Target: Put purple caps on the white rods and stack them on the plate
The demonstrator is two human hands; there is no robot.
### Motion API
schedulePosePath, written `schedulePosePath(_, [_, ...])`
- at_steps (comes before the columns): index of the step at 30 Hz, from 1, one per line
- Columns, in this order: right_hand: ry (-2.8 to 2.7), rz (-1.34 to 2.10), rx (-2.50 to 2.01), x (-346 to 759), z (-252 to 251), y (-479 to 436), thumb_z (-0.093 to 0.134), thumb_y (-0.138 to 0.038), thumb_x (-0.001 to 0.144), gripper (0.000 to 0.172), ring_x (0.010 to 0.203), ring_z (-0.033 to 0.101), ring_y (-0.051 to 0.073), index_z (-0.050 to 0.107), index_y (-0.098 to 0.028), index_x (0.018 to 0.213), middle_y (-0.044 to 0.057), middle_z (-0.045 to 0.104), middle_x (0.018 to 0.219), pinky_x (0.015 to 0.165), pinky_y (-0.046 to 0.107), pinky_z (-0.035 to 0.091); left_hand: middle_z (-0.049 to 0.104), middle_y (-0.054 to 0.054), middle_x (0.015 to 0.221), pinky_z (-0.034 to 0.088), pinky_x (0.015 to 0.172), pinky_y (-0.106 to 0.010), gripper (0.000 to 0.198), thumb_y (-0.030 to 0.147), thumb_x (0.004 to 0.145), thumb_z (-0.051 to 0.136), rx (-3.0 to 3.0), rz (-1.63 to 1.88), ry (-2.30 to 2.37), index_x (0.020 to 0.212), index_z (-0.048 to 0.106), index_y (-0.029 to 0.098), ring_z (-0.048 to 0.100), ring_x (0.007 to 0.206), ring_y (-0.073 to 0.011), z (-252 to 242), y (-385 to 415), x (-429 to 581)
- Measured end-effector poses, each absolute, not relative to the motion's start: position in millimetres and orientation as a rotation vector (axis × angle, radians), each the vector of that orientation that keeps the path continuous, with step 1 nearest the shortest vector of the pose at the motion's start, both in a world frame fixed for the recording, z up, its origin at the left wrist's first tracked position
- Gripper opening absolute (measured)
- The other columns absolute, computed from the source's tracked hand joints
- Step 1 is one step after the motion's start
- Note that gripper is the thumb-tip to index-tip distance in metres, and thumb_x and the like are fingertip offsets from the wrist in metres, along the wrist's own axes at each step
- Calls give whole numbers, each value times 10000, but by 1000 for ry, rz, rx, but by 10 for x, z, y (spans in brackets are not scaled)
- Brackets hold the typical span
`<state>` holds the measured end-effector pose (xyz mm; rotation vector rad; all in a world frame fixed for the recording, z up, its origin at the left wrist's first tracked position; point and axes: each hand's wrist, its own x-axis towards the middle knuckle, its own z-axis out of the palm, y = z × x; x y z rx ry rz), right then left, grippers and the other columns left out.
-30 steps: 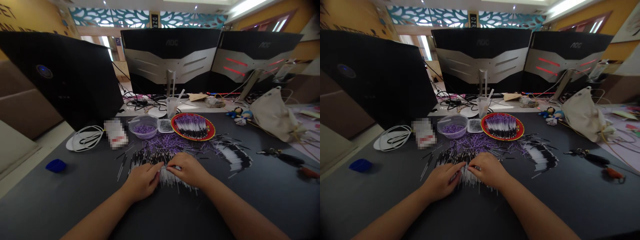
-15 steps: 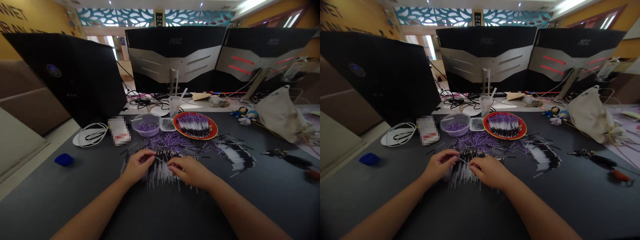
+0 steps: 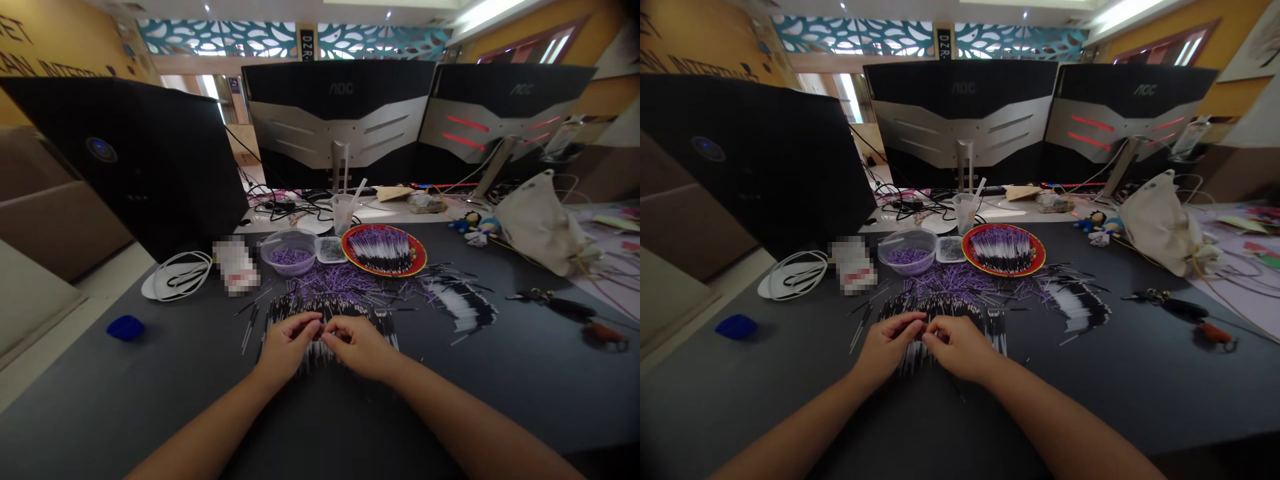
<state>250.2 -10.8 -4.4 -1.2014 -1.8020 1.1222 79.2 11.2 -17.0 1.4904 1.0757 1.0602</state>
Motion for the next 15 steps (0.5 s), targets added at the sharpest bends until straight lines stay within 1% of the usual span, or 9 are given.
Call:
schedulePosePath(3, [-1617,1304,-1203,2425,-77,-94,528,-309,826,137,421,415,82,575,-188,784,-62,454,496,412,193,295,722,-63,888,562,744,-305,303,378,777,618,1568,1066,1115,970,687,154,682,801,-197,-162,105,793])
schedulePosePath(6, [-1524,1376,-1217,2388,-87,-84,548,-312,801,145,382,291,61,564,-179,748,-81,388,461,371,189,197,720,-58,881,560,730,-296,299,377,819,573,1671,1064,1124,987,686,157,679,771,-186,-158,104,772])
schedulePosePath(7, [-1515,1389,-1219,2389,-86,-81,554,-318,794,154,379,266,58,563,-176,737,-84,376,453,369,190,179,717,-58,893,553,742,-294,302,370,843,543,1720,1066,1119,1014,675,159,675,777,-179,-161,104,759])
schedulePosePath(9, [-1519,1390,-1225,2422,-72,-62,563,-327,781,164,382,259,57,567,-172,728,-85,376,447,370,190,178,700,-61,955,530,800,-298,307,341,882,490,1837,1082,1109,1090,633,167,662,837,-171,-169,106,729])
schedulePosePath(12, [-1542,1248,-1256,2600,2,62,569,-325,758,169,407,314,59,585,-165,706,-65,432,484,392,188,234,666,-62,1036,498,854,-304,306,293,898,463,2008,1106,1131,1162,572,183,633,930,-170,-186,128,678])
schedulePosePath(14, [-1542,1029,-1366,2833,95,248,561,-345,749,195,422,354,66,601,-162,692,-52,468,506,414,193,280,658,-61,1037,490,853,-303,284,268,898,460,2120,1109,1131,1147,570,188,621,947,-171,-198,158,645])
schedulePosePath(15, [-1539,867,-1480,2983,151,374,543,-368,756,220,421,369,72,615,-165,709,-50,476,502,423,199,302,656,-60,1032,484,854,-303,267,253,897,458,2182,1108,1116,1127,577,190,615,952,-171,-204,176,630])
